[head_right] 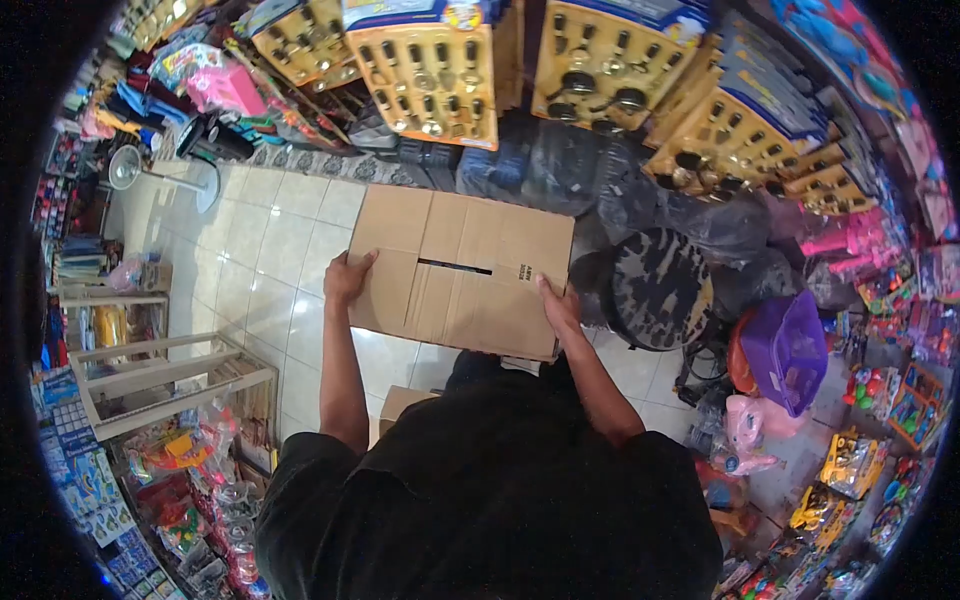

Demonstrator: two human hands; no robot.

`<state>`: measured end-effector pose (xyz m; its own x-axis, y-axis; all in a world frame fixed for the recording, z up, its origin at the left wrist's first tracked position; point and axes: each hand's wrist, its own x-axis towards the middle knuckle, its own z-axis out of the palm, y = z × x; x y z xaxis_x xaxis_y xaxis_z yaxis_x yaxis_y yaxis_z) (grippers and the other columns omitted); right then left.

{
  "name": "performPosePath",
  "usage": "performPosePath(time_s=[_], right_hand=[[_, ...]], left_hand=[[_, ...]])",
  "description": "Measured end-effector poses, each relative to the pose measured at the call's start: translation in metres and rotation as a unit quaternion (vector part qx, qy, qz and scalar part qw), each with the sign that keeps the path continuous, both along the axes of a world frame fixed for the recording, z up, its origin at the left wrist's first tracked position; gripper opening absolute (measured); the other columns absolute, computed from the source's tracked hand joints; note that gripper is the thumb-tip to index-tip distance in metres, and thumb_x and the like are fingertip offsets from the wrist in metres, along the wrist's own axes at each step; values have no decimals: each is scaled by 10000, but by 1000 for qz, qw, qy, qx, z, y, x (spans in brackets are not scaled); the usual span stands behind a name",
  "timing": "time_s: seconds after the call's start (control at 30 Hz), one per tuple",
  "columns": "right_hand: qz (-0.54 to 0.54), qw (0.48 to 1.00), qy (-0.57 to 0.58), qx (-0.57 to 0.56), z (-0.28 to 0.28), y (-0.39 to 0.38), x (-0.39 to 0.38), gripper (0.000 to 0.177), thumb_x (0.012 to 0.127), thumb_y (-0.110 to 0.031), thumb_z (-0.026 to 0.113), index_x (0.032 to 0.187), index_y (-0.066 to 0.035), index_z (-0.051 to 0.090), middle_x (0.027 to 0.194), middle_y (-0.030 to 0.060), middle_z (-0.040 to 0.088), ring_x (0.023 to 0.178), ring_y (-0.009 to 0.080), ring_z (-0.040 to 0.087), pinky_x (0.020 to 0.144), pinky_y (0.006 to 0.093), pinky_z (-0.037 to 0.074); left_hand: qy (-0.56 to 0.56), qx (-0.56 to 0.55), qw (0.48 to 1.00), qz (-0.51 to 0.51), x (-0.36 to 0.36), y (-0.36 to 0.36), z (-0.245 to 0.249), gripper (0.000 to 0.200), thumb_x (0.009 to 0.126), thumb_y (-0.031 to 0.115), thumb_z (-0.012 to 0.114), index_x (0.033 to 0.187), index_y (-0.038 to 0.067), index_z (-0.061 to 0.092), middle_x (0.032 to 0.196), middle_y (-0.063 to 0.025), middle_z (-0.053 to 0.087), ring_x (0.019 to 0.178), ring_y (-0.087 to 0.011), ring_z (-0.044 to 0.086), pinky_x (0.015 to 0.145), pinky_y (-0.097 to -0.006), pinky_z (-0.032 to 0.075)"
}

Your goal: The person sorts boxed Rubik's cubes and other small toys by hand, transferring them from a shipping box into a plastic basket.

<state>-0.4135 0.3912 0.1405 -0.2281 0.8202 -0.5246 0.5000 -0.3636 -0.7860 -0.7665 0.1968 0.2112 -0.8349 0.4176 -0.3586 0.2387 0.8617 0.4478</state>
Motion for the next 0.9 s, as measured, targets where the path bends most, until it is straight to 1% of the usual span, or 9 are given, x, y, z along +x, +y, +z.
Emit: performPosePath(time_s=[0.03, 0.13, 0.2, 0.33, 0.37, 0.43, 0.63, 0.73, 0.9], right_hand=[[-1, 1000, -7, 3, 21, 9, 12, 567, 834, -473, 667, 1195, -42, 596, 1106, 151, 662, 1037, 278, 630, 900, 389, 474], [40, 996, -19, 71, 30, 46, 60, 560, 836, -463, 663, 1215, -59, 587, 1109, 148, 665, 1039, 272, 634, 891, 378, 478], [50, 996, -8, 67, 57, 69, 92, 557, 834, -467, 660, 1216, -67, 591, 1108, 150, 667, 1038, 279, 638, 887, 377, 478], [34, 992, 64, 107, 95, 108, 154, 558, 831, -483, 653, 1199, -67, 603, 1096, 155, 673, 1034, 286, 643, 881, 383, 477], [22, 994, 9, 106, 114, 114, 173, 559, 834, -480, 652, 1191, -52, 605, 1091, 153, 675, 1023, 284, 646, 870, 376, 479], [7, 990, 42, 135, 102, 137, 211, 556, 835, -478, 656, 1182, -47, 610, 1090, 155, 675, 1019, 282, 646, 866, 371, 481], [-71, 978, 69, 183, 117, 173, 323, 516, 856, -435, 647, 1171, -27, 617, 1081, 171, 675, 1019, 276, 646, 875, 368, 476], [-80, 977, -19, 198, 106, 194, 383, 496, 859, -417, 651, 1178, -39, 618, 1095, 166, 673, 1032, 263, 642, 884, 365, 474], [-131, 974, -51, 178, 84, 205, 437, 579, 839, -504, 627, 1204, -56, 596, 1111, 182, 662, 1060, 310, 629, 901, 387, 468]], left_hand=[[6, 15, 1000, -3, 16, 5, 10, 697, 727, 616, 666, 1082, 17, 669, 988, -213, 685, 936, -355, 662, 815, -436, 513], [27, 62, 998, -13, 60, 24, 38, 645, 757, 582, 660, 1047, 6, 676, 955, -218, 688, 913, -363, 664, 800, -437, 512], [41, 90, 995, -22, 87, 38, 56, 617, 776, 558, 656, 1036, -1, 677, 947, -220, 688, 907, -367, 664, 796, -437, 509], [66, 136, 987, -46, 142, 79, 90, 591, 801, 529, 647, 1037, -12, 671, 954, -233, 682, 909, -379, 660, 794, -434, 503], [74, 147, 985, -59, 155, 92, 94, 592, 804, 531, 644, 1038, -13, 670, 956, -236, 680, 912, -382, 658, 796, -436, 502], [83, 164, 979, -87, 180, 120, 98, 594, 809, 533, 637, 1039, -14, 669, 959, -242, 677, 916, -388, 655, 799, -439, 502], [108, 166, 961, -194, 256, 221, 89, 628, 792, 591, 616, 1020, 10, 683, 950, -255, 670, 927, -395, 650, 807, -448, 502], [83, 170, 954, -233, 300, 262, 77, 641, 782, 604, 615, 1019, 13, 686, 946, -253, 671, 933, -395, 651, 817, -447, 503], [57, 153, 947, -275, 349, 317, 24, 641, 784, 608, 608, 1038, 25, 689, 967, -236, 677, 958, -390, 646, 840, -437, 503]])
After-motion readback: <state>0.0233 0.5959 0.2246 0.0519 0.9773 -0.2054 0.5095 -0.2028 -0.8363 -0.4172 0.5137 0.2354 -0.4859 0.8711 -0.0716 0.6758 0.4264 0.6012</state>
